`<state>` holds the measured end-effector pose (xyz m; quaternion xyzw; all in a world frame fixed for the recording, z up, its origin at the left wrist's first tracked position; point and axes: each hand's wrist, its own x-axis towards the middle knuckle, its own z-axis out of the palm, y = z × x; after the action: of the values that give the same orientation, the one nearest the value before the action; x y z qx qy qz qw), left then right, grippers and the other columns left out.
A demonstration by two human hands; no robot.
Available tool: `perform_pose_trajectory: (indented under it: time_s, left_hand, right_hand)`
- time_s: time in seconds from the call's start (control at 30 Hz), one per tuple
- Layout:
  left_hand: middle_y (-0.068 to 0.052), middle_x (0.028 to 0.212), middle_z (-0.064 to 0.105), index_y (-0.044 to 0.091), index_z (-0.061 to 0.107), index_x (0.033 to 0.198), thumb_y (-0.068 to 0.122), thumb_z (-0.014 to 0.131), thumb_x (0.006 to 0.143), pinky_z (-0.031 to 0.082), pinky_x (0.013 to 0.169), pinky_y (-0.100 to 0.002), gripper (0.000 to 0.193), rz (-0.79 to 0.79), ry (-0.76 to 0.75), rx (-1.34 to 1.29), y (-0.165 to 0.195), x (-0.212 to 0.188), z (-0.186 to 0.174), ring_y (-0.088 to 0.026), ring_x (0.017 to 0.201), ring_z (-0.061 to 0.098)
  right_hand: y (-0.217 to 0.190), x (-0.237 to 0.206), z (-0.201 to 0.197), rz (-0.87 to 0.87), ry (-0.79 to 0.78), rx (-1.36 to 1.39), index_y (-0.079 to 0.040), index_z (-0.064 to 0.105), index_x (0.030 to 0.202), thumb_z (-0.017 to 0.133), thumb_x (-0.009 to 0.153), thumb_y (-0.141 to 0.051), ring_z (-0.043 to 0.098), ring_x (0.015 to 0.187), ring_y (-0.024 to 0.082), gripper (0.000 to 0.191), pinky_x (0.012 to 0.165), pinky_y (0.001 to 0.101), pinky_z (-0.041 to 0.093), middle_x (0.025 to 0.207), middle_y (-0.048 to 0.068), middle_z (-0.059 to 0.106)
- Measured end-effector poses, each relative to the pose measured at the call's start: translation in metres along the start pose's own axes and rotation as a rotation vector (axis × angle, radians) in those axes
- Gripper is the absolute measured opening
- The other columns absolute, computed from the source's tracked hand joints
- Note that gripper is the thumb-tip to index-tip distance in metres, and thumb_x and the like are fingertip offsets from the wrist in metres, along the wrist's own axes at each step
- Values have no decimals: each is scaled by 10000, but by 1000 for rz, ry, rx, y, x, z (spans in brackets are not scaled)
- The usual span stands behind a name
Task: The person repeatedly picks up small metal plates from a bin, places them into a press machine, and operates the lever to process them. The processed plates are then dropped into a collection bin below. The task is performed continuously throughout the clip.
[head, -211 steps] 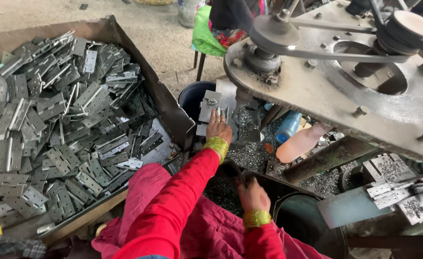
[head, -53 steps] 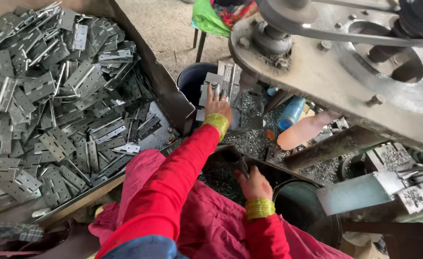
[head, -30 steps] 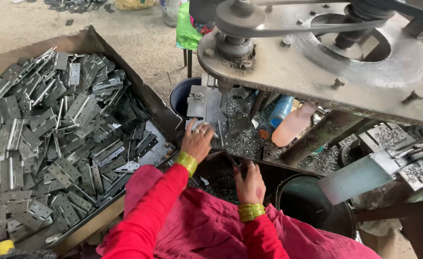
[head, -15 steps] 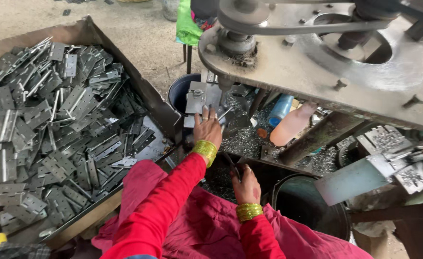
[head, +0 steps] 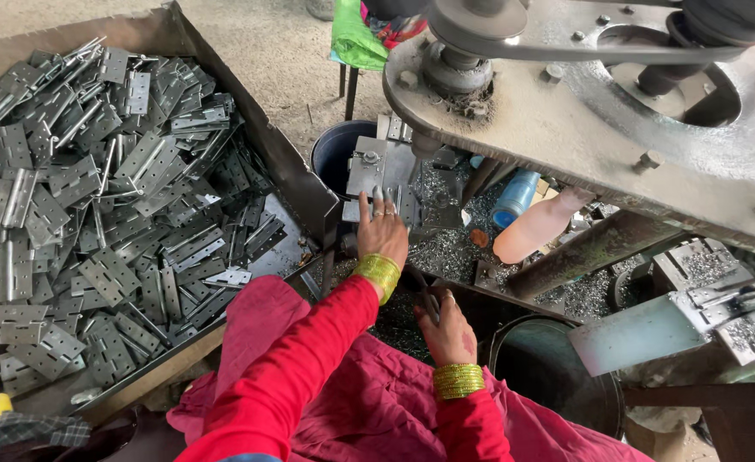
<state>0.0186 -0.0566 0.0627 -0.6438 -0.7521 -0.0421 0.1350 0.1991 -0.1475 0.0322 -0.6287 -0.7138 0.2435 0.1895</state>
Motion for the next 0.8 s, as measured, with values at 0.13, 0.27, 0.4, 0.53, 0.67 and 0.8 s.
perform_pose_trajectory:
  time_s: [0.13,0.27,0.4,0.53,0.67,0.8]
  left_hand:
    - [-165,1587,430,93,751,1148,338,472,1008,-56,1201,-614,397,48,-142,99,0,9,-5,-385,1539,247]
    - [-209,1542,532,96,789,1129,262,455,1084,-67,1262,-619,375,88,-222,90,4,26,1,-407,1557,302]
    - [-212,1510,521,59,739,1228,284,446,1057,-60,1262,-584,407,99,-118,58,4,23,20,-395,1521,308]
    - [-198,1524,459,-6,670,1309,439,431,983,-49,1221,-519,601,78,-3,-7,-10,23,32,-352,1490,277]
    - [-175,1614,409,53,689,1301,356,416,1042,-42,1263,-513,483,91,-209,-42,-9,45,28,-366,1567,215]
    - [-181,1638,359,63,676,1314,304,400,1046,-50,1251,-531,454,70,-253,17,2,50,31,-376,1559,182]
  right_hand:
    - [22,16,14,-26,26,-61,-115,560,1288,695,878,-466,691,1047,381,556,857,477,541,1100,194,728]
    - [60,25,52,125,-78,-159,-123,583,1263,684,869,-423,699,1035,408,506,863,491,554,1093,212,732]
    - [83,9,89,226,-121,-157,-139,609,1245,665,870,-412,703,1026,429,467,866,511,559,1079,225,738]
    - [76,18,76,217,-109,-127,-125,652,1167,683,865,-457,685,1036,440,450,860,533,546,1066,226,729]
    - [69,37,49,127,-79,-146,-128,660,1172,660,889,-506,696,1037,418,472,868,527,549,1044,216,739]
    - [74,17,70,174,-116,-160,-98,631,1215,647,900,-445,711,1010,441,469,862,523,570,1045,259,735]
